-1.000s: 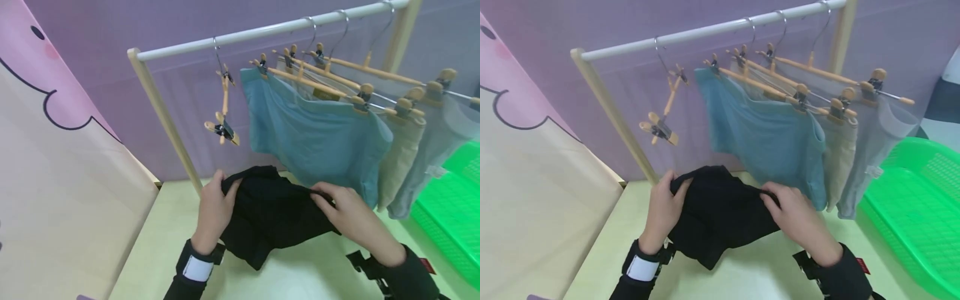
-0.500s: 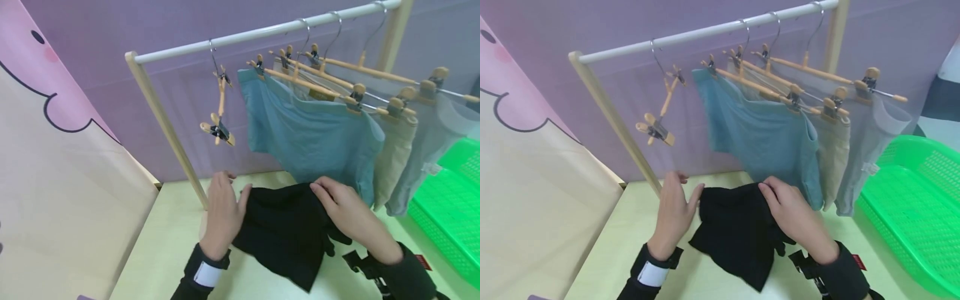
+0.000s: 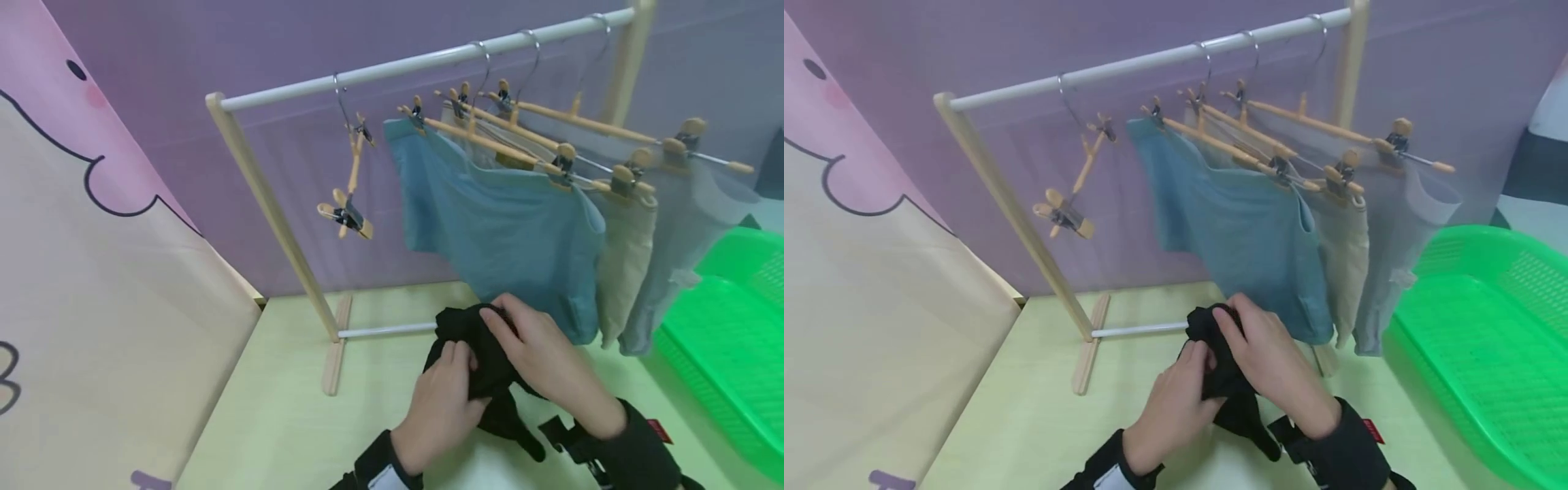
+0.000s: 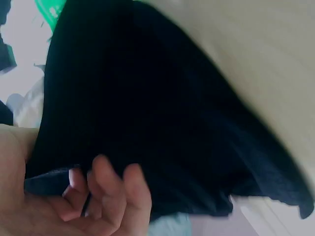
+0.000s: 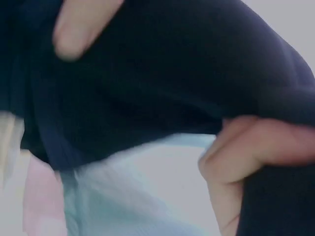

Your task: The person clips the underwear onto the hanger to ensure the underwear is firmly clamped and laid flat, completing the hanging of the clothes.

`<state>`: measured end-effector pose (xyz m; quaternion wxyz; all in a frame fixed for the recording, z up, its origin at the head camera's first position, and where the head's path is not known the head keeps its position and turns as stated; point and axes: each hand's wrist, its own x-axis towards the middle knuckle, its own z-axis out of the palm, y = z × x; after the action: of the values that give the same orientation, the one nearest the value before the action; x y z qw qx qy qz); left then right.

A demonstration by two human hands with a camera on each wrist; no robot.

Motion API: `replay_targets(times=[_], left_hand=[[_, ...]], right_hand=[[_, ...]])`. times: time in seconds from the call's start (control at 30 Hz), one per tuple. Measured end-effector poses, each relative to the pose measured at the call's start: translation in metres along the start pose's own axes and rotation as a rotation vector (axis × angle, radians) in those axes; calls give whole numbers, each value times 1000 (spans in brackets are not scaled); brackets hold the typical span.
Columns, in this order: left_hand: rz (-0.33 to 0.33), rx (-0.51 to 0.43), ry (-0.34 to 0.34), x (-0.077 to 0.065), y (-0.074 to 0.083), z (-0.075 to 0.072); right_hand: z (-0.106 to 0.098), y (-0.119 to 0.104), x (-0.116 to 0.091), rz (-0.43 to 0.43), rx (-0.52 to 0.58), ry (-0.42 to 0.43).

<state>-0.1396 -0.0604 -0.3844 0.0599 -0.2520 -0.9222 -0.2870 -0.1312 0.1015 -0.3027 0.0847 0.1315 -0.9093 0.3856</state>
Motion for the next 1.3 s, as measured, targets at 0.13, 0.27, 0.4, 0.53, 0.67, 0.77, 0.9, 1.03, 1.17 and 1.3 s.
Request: replay_targets(times=[0.13,0.27,0.4,0.53,0.67,0.77,0.9,1.03,1.17,1.3], left_hand=[[26,20,88,1,-23,-17],[63,33,164,-3,-44,-40],[72,13,129,-9,-59,-65],[60,-69,54,-15,-71,-89],[12,-91,103,-19,-78,-111],[-15,-63,175,-22,-83,-123],[-17,-48,249,-26,-86,-133],[3,-58,311,-30,-87,-142],[53,-133,347,-41,-82,-159],[131,-336,326,-58,-74,-179]], right_hand=[[-1,2,-1,24,-15,-78],[-3,12,-2,-10,-117,-165],[-10,27,-4,-92,-230,-223],[-21,43,-8,-259,-259,-193],[-34,53,-6,-364,-276,-147],[-45,54,-3,-339,-273,-136],[-55,56,-5,-335,-233,-100],[-64,58,-13,-377,-201,-20],[-75,56,-26,-354,-151,26],[-91,51,-43,-290,-98,47]])
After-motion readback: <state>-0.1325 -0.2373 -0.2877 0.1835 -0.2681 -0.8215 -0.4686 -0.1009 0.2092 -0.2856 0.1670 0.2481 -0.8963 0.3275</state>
